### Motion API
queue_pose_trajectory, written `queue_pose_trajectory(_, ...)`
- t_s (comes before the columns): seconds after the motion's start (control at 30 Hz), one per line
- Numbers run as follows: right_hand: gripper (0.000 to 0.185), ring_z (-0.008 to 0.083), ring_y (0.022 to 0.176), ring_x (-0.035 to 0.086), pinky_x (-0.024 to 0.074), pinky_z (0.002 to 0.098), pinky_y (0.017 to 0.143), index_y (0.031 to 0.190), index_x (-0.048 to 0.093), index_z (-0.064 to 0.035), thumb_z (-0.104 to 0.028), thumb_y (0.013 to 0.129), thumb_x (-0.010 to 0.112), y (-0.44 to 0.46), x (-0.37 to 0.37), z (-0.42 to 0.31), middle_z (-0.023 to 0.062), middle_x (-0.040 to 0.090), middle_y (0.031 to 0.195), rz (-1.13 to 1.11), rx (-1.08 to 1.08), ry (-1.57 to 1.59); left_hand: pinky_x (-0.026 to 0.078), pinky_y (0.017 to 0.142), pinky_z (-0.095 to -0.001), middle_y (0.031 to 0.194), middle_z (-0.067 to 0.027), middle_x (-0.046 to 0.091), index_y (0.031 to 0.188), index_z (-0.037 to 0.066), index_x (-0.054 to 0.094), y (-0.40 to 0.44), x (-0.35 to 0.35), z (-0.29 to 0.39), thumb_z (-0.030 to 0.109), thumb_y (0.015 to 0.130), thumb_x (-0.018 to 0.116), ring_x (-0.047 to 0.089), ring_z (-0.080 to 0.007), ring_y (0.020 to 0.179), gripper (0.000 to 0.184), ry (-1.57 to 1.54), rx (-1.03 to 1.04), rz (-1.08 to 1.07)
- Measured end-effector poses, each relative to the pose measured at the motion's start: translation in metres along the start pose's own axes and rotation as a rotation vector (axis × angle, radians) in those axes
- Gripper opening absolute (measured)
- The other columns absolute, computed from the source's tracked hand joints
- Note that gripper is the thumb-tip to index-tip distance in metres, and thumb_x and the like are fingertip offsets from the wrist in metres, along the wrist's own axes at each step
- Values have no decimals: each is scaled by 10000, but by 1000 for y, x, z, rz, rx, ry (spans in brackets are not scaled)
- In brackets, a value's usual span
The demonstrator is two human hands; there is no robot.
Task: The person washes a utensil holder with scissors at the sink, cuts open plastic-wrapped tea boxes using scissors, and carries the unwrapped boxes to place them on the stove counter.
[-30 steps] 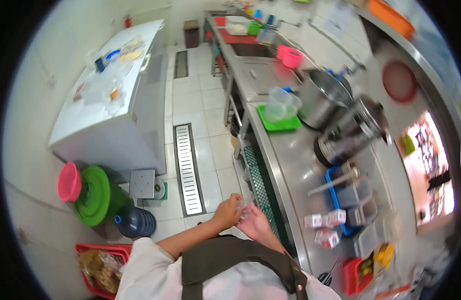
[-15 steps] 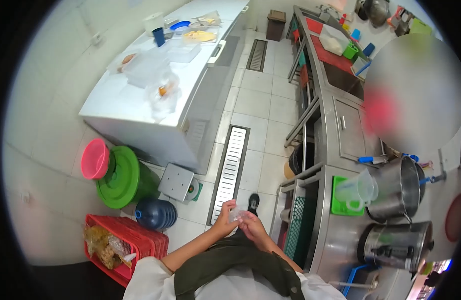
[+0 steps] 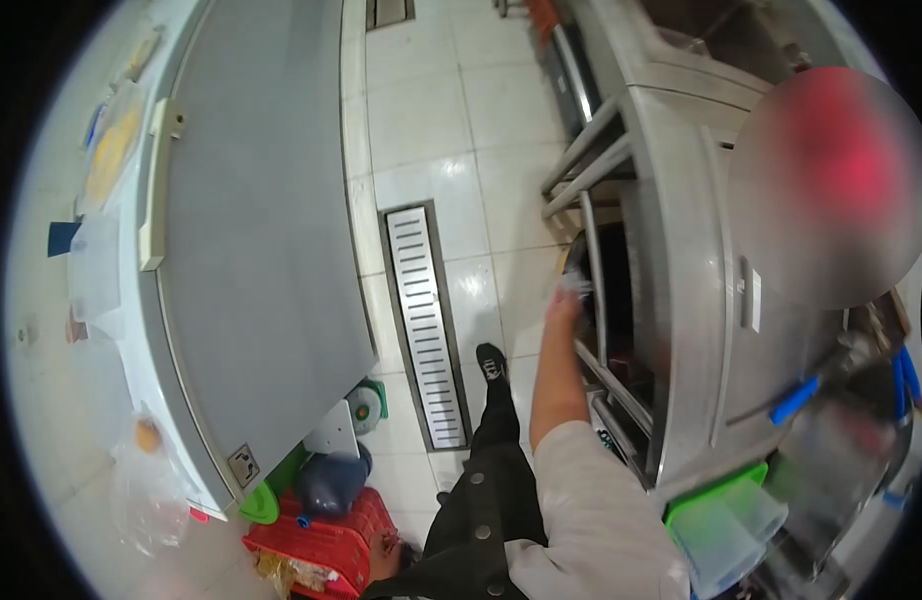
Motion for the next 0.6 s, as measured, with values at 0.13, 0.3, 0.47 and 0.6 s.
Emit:
queue_pose_trajectory(0.13, 572, 288, 1275, 403, 415, 405, 1008, 1413, 312, -61, -235, 923, 551, 68, 16, -30, 155, 317, 1447, 15, -234, -668, 468, 825, -293, 1134, -104, 568, 1177, 39, 497, 22, 12, 24, 48, 827, 640, 588, -187, 986, 378, 85, -71, -17)
queue_pose_trajectory(0.3, 735, 314, 1294, 374, 366, 447, 1033, 1442, 259, -128, -307, 847, 649, 4, 6, -53, 139, 275, 1482, 520, -283, -682, 473, 832, -305, 1148, -96, 541, 1215, 41, 480, 46, 23, 52, 13, 841, 613, 576, -195, 1014, 398, 10, -149, -100)
queue_pose_trajectory(0.47, 835, 314, 1274, 384, 380, 461, 1012, 1407, 293, -122, -155, 729, 779, 79, -84, -59, 140, 359, 1415, 398, -530, -891, 470, 860, -323, 1191, -107, 512, 1240, 44, 459, 59, 10, 116, -6, 857, 586, 551, -204, 1049, 407, -31, -66, -65)
queue_pose_trajectory(0.6, 748, 285, 1220, 429, 421, 481, 955, 1342, 404, -167, -117, 707, 795, 62, -90, -47, 124, 427, 1347, 292, -257, -940, 479, 852, -321, 1205, -113, 515, 1234, 48, 458, 82, -20, 86, 0, 858, 587, 556, -202, 1034, 400, -54, 40, -116)
Point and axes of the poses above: each hand's wrist, its own y-axis towards the middle knuckle, its own x-axis out of the palm, z = x × y, the point moved 7 cm from there along y, towards the middle knuckle
